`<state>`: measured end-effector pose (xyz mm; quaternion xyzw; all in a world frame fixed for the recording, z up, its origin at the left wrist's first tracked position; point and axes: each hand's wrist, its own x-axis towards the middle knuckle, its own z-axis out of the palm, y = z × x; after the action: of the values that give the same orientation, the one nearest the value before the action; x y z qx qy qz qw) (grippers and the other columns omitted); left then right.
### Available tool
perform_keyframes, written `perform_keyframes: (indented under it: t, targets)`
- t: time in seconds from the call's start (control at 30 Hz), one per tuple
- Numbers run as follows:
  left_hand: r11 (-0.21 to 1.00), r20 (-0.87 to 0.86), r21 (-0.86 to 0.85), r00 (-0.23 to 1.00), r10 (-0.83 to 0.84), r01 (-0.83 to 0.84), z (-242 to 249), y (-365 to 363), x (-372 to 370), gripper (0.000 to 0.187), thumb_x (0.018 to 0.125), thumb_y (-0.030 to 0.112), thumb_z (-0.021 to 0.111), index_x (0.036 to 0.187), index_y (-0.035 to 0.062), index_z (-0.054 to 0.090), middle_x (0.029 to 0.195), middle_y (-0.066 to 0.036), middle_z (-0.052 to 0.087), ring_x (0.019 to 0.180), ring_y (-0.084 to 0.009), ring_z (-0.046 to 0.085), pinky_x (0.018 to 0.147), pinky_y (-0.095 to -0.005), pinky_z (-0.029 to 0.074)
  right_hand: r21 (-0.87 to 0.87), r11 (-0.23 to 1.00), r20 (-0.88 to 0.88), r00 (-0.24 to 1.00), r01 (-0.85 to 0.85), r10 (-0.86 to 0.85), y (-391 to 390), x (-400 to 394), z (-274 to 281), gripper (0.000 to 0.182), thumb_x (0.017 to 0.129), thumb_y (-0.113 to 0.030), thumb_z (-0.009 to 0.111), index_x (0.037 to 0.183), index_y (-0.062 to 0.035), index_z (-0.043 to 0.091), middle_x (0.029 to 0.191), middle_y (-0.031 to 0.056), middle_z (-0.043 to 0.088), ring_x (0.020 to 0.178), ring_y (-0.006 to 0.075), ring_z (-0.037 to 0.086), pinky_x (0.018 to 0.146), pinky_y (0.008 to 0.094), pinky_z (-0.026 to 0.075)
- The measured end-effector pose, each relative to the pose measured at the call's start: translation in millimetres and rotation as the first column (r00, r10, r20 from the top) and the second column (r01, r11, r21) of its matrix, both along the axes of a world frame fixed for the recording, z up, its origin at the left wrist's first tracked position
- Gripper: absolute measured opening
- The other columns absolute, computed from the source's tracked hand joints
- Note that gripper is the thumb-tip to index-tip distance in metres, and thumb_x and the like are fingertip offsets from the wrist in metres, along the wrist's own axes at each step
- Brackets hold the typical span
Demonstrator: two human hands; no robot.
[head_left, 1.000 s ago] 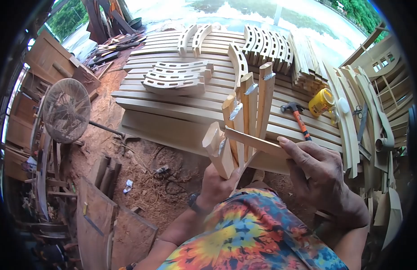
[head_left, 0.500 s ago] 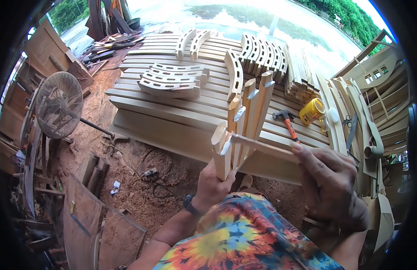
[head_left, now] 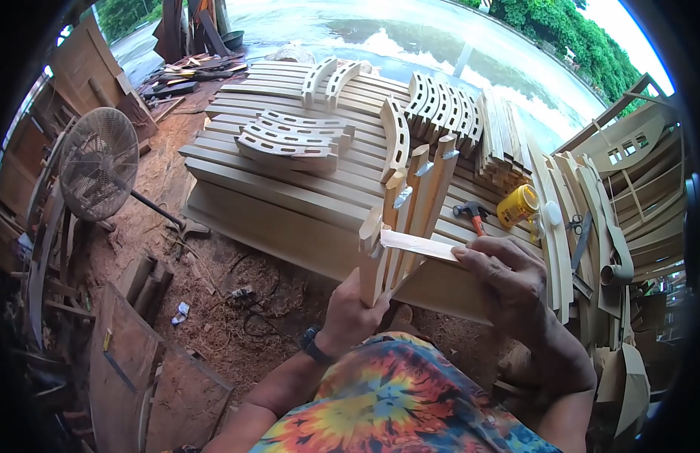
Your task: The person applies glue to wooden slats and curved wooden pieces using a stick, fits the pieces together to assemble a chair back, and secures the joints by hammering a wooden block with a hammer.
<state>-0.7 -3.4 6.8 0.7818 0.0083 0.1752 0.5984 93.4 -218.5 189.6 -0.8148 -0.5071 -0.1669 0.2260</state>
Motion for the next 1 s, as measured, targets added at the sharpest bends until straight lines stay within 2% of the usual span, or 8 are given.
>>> perform_keyframes:
  t: [0.07,0.13,0.23,0.27,0.33,0.57,0.63,1.0]
  targets:
    - [1.0,0.006,-0.01,1.0,-0.023,0.023,-1,-1,0,0.029,0.086,0.008,0.069,0.114,0.0014,0.064,0.1,-0.02,0.067,0.091,-0.0408,0.068,0.078,-0.0452,0.056,-0.021,1.0,0.028,1.0,-0.008,0.008,0,3,3,0.047,0.076,0.005,0.073,0.119,-0.013,0.074,0.101,0.0083,0.07,0.083,0.0275,0.069,0.072,0.041,0.057]
    - [0.999,-0.02,-0.04,1.0,0.006,-0.007,-3,-2,1,0.025,0.086,0.008,0.074,0.108,-0.0026,0.07,0.098,-0.017,0.072,0.088,-0.031,0.073,0.078,-0.0395,0.057,-0.031,0.999,0.114,0.993,-0.02,0.024,-1,5,6,0.045,0.075,0.001,0.075,0.117,-0.0148,0.075,0.104,0.0076,0.07,0.083,0.0274,0.068,0.072,0.042,0.057]
    - [1.0,-0.017,-0.022,1.0,0.018,-0.018,4,-4,-1,0.025,0.086,0.008,0.074,0.108,-0.0014,0.07,0.098,-0.016,0.072,0.089,-0.0313,0.073,0.078,-0.0402,0.057,-0.165,0.986,0.224,0.974,0.012,0.025,-2,-2,35,0.04,0.077,-0.005,0.074,0.117,-0.0118,0.075,0.101,0.0096,0.072,0.086,0.0278,0.07,0.076,0.0422,0.056]
    - [1.0,-0.017,-0.022,1.0,0.014,-0.014,5,-4,-1,0.025,0.086,0.008,0.074,0.108,-0.0014,0.07,0.098,-0.016,0.072,0.089,-0.0313,0.073,0.078,-0.0402,0.057,-0.165,0.986,0.225,0.974,0.016,0.022,-4,-5,43,0.04,0.077,-0.005,0.074,0.117,-0.0118,0.075,0.101,0.0096,0.072,0.086,0.0278,0.07,0.076,0.0422,0.056]
    - [0.999,0.017,0.021,0.999,-0.027,0.027,5,-4,0,0.034,0.088,0.009,0.068,0.121,0.0026,0.063,0.11,-0.02,0.067,0.098,-0.0402,0.068,0.083,-0.0449,0.056,-0.137,0.989,0.166,0.983,-0.058,0.08,-6,-8,55,0.039,0.079,-0.005,0.074,0.118,-0.0112,0.075,0.096,0.0096,0.073,0.081,0.0274,0.07,0.073,0.0412,0.056]
    - [0.997,-0.004,0.071,0.999,-0.034,0.034,4,-8,2,0.037,0.089,0.012,0.068,0.125,0.0046,0.064,0.114,-0.019,0.067,0.101,-0.0401,0.068,0.085,-0.0443,0.057,-0.162,0.981,0.15,0.985,0.106,-0.082,-8,-15,61,0.037,0.085,-0.001,0.071,0.122,-0.0043,0.072,0.089,0.0121,0.073,0.075,0.0279,0.072,0.068,0.0405,0.055]
    - [0.996,-0.018,0.091,1.0,-0.019,0.021,8,-9,2,0.038,0.089,0.013,0.068,0.125,0.0042,0.063,0.115,-0.02,0.067,0.102,-0.04,0.068,0.085,-0.045,0.057,-0.201,0.972,0.162,0.983,0.122,-0.09,-7,-18,61,0.047,0.075,-0.001,0.071,0.122,-0.0015,0.071,0.09,0.0111,0.071,0.076,0.0281,0.071,0.065,0.0393,0.055]
    - [0.993,-0.044,0.114,0.999,0.01,-0.005,8,-19,7,0.065,0.089,0.013,0.068,0.151,0.008,0.048,0.127,-0.018,0.066,0.108,-0.0376,0.069,0.088,-0.0437,0.058,-0.24,0.953,0.159,0.976,0.183,-0.147,-6,-40,65,0.053,0.071,0.003,0.068,0.124,0.0073,0.067,0.088,0.0153,0.068,0.07,0.0298,0.069,0.062,0.042,0.056]
